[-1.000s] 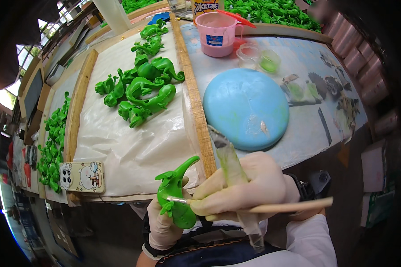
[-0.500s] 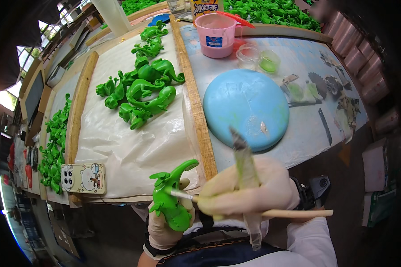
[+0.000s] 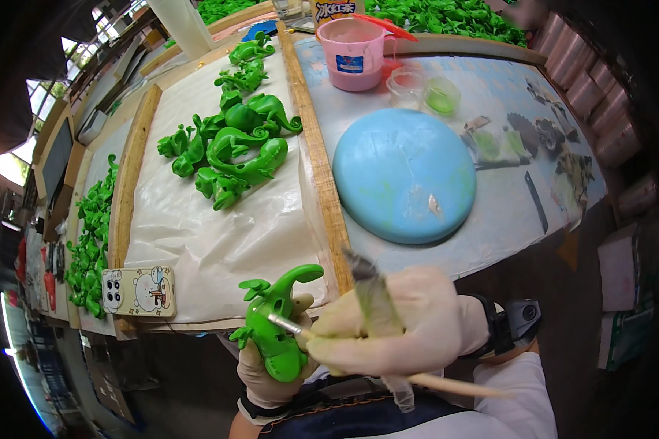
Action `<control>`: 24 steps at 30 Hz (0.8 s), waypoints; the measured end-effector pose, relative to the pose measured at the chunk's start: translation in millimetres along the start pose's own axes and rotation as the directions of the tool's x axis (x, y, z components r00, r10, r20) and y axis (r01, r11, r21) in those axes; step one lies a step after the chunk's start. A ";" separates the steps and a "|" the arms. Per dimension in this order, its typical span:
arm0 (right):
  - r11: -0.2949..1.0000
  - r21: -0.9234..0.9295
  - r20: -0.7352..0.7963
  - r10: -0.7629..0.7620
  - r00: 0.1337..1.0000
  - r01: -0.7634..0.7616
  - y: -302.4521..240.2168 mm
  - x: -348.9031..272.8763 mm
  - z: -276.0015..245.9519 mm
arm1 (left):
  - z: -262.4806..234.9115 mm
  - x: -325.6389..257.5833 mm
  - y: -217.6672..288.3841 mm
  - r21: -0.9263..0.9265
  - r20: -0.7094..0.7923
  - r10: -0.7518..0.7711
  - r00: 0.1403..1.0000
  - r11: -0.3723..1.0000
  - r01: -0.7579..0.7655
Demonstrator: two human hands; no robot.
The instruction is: Finishing and detailing green plastic chameleon figurines using scrapers and paintbrushes.
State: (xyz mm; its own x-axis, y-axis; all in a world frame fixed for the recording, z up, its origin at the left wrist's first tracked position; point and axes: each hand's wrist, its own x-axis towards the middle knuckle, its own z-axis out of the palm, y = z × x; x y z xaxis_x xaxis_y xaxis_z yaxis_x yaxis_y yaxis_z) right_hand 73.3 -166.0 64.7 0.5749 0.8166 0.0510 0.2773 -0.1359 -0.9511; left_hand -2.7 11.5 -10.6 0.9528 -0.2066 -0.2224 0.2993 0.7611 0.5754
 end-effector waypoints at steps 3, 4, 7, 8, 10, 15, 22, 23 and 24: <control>1.000 -0.007 0.164 -0.003 0.986 0.004 7.6 1.0 6.0 | -8.4 1.8 -0.8 0.010 0.040 0.052 0.998 0.999 -0.053; 0.966 -0.091 0.042 -0.241 0.970 0.244 15.2 -0.5 11.4 | -13.6 1.7 -0.5 0.001 0.076 0.028 0.997 1.000 -0.028; 0.969 0.099 -0.023 -0.224 0.974 0.226 7.8 -6.6 4.9 | -12.9 0.2 -2.6 -0.021 0.101 -0.013 0.995 1.000 0.015; 0.954 0.069 -0.099 -0.285 0.953 0.292 2.6 -7.6 1.5 | -12.7 -0.5 -3.4 -0.032 0.075 -0.018 0.997 0.999 0.021; 0.911 -0.081 -0.253 -0.411 0.876 0.404 -0.4 -2.6 -0.1 | -15.5 -2.0 -1.8 -0.019 0.089 -0.020 0.996 1.000 0.021; 0.933 0.141 -0.008 0.336 0.942 -0.332 -18.9 0.2 -9.0 | -10.9 -3.1 0.1 0.018 0.084 -0.011 0.996 1.000 0.009; 0.893 0.015 -0.110 -0.446 0.888 0.451 3.6 -1.2 2.0 | -7.5 0.2 1.9 0.101 -0.012 0.003 1.000 0.995 -0.002; 0.892 0.017 -0.108 -0.448 0.888 0.452 6.7 -2.0 2.3 | -5.6 -0.4 2.7 0.113 -0.032 0.013 0.999 0.994 -0.010; 0.890 -0.025 -0.143 -0.453 0.880 0.454 9.3 -2.7 2.4 | -4.4 -0.9 2.7 0.113 -0.034 0.016 0.999 0.994 -0.012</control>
State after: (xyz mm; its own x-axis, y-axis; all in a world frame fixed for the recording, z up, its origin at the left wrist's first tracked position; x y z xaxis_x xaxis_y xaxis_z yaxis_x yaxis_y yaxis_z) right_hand 72.5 -168.2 55.0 0.4905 0.6998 0.5193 0.5275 0.2360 -0.8162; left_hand -3.0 16.4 -12.3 0.9551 -0.1737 -0.2401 0.2921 0.6891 0.6632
